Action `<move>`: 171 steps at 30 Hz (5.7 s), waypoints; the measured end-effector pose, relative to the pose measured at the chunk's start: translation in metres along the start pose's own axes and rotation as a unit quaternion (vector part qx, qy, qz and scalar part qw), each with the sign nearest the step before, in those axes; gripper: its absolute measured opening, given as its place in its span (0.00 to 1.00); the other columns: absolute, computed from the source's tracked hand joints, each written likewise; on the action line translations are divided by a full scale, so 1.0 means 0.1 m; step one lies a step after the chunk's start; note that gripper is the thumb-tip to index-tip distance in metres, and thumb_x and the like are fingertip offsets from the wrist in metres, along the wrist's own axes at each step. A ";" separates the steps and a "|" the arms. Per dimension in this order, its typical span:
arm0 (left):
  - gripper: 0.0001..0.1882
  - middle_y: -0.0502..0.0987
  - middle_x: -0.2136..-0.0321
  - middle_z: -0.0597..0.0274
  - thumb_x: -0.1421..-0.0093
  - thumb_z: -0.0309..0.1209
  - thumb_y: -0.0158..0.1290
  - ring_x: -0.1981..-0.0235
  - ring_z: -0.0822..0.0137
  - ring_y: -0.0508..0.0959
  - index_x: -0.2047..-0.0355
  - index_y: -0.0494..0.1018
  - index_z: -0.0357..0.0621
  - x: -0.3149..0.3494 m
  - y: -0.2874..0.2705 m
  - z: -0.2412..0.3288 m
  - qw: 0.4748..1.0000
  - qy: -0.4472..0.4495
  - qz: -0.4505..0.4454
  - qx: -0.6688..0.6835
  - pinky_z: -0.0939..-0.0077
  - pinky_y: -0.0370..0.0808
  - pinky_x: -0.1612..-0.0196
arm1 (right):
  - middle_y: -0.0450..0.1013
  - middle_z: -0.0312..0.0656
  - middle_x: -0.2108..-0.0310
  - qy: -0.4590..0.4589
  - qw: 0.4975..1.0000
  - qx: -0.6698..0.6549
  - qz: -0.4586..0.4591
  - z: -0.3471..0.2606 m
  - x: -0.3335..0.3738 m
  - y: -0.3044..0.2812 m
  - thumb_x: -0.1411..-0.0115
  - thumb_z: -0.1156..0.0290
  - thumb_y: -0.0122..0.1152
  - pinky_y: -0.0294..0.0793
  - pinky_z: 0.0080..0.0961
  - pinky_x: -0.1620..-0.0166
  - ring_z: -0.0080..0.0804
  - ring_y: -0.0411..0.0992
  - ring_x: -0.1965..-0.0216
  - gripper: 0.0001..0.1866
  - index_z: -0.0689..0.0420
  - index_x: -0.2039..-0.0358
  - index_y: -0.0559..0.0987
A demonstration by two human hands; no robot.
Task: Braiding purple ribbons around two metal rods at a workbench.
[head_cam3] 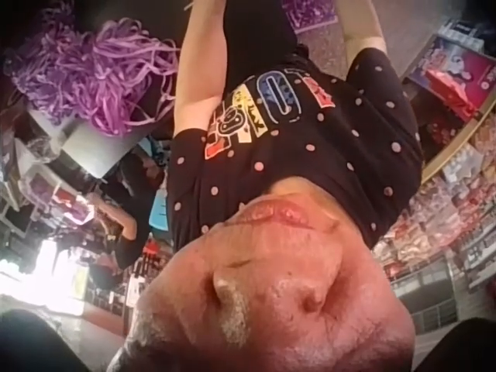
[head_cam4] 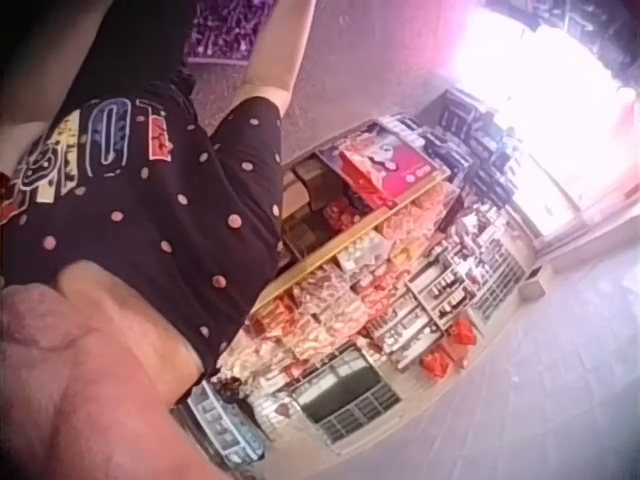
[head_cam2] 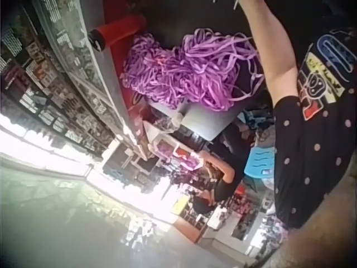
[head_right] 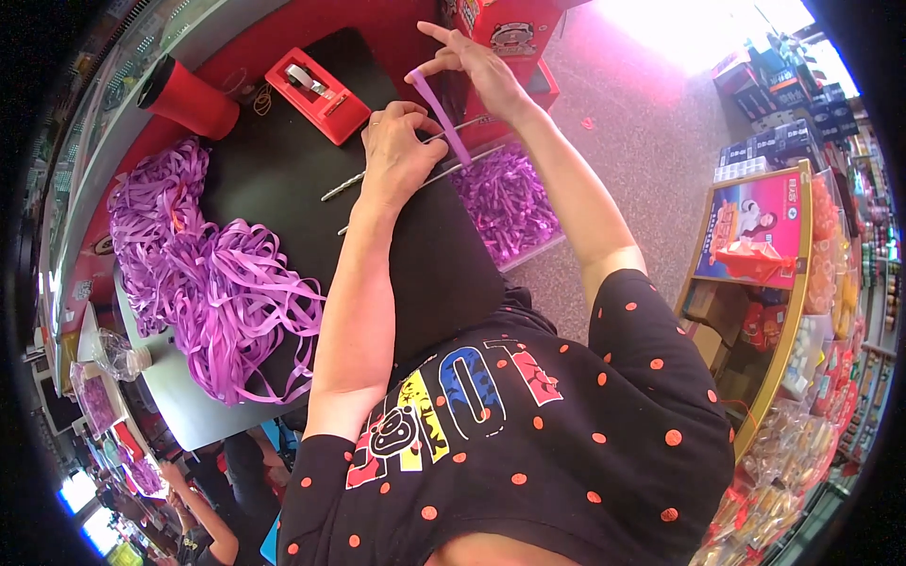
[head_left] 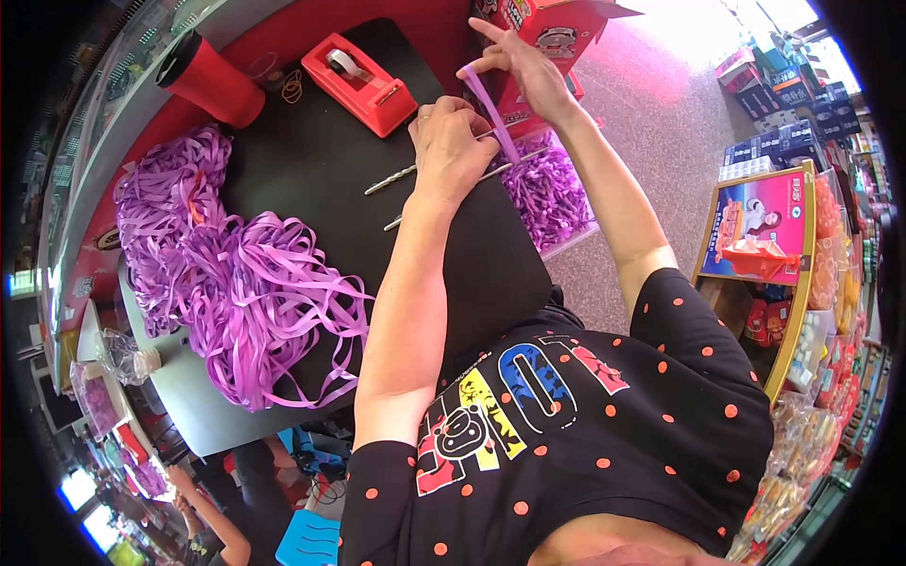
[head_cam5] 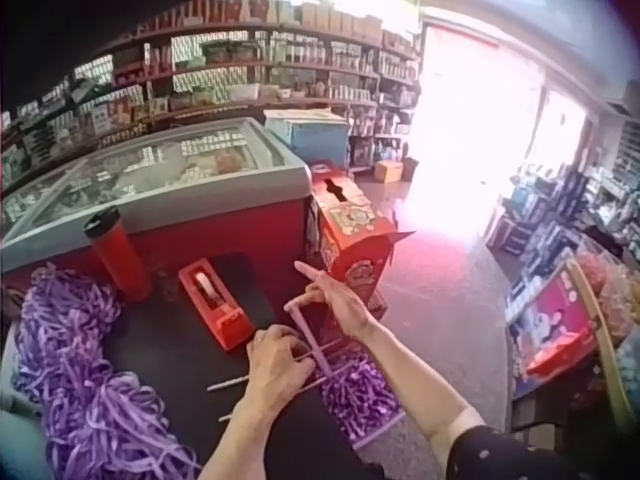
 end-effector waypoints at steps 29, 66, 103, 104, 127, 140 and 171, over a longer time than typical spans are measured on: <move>0.08 0.74 0.61 0.63 0.59 0.30 0.59 0.53 0.58 0.69 0.76 0.80 0.43 0.02 0.01 -0.01 1.000 -0.005 0.007 0.005 0.63 0.61 0.46 | 0.75 0.48 0.53 0.042 0.998 0.041 -0.010 0.16 0.13 -0.03 0.30 0.53 0.30 0.52 0.27 0.37 0.29 0.69 0.48 0.30 0.61 0.36 0.58; 0.10 0.74 0.62 0.65 0.57 0.28 0.58 0.54 0.59 0.68 0.71 0.82 0.47 0.03 0.02 -0.05 1.000 0.017 0.007 -0.013 0.63 0.60 0.45 | 0.76 0.44 0.55 0.185 0.978 0.069 -0.059 0.46 0.60 0.09 0.32 0.59 0.36 0.65 0.28 0.45 0.28 0.70 0.51 0.27 0.58 0.37 0.60; 0.09 0.73 0.66 0.58 0.42 0.21 0.43 0.63 0.67 0.75 0.61 0.69 0.37 0.57 -0.44 0.52 0.761 -0.281 -0.073 0.581 0.69 0.75 0.56 | 0.76 0.42 0.63 0.203 0.967 0.059 0.141 -0.53 1.42 0.49 0.35 0.66 0.46 0.67 0.25 0.50 0.27 0.73 0.56 0.16 0.59 0.49 0.70; 0.09 0.74 0.64 0.54 0.41 0.20 0.42 0.60 0.64 0.75 0.61 0.69 0.36 0.63 -0.40 0.54 0.742 -0.308 -0.088 0.589 0.66 0.76 0.54 | 0.76 0.42 0.63 0.203 0.967 0.059 0.141 -0.56 1.41 0.48 0.35 0.66 0.46 0.67 0.25 0.50 0.27 0.73 0.56 0.16 0.59 0.49 0.70; 0.40 0.41 0.33 0.53 0.37 0.63 0.28 0.31 0.52 0.38 0.34 0.40 0.51 0.78 0.27 0.71 0.450 -0.294 -0.128 0.833 0.39 0.38 0.36 | 0.76 0.41 0.59 0.241 0.964 -0.030 0.112 -0.79 1.35 0.39 0.36 0.67 0.52 0.69 0.13 0.65 0.18 0.72 0.68 0.18 0.60 0.48 0.72; 0.50 0.25 0.32 0.57 0.43 0.70 0.31 0.32 0.52 0.24 0.33 0.24 0.58 0.85 0.27 0.71 0.445 -0.310 -0.115 0.832 0.36 0.29 0.37 | 0.79 0.40 0.63 0.034 0.989 0.137 0.049 -0.69 -0.03 0.62 0.40 0.63 0.58 0.69 0.18 0.52 0.19 0.73 0.59 0.17 0.61 0.56 0.79; 0.52 0.25 0.31 0.58 0.44 0.70 0.34 0.31 0.53 0.25 0.33 0.23 0.57 0.85 0.30 0.70 0.437 -0.306 -0.110 0.838 0.37 0.32 0.36 | 0.70 0.26 0.79 0.316 0.945 -0.005 -0.087 -0.56 -0.83 0.76 0.45 0.64 0.66 0.48 0.10 0.82 0.08 0.54 0.84 0.09 0.55 0.75 0.79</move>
Point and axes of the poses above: each hand's wrist, its own x-axis away from the middle knuckle, its own y-axis out of the palm, z = x × y, the point moved 1 cm from there along -x, towards the middle knuckle
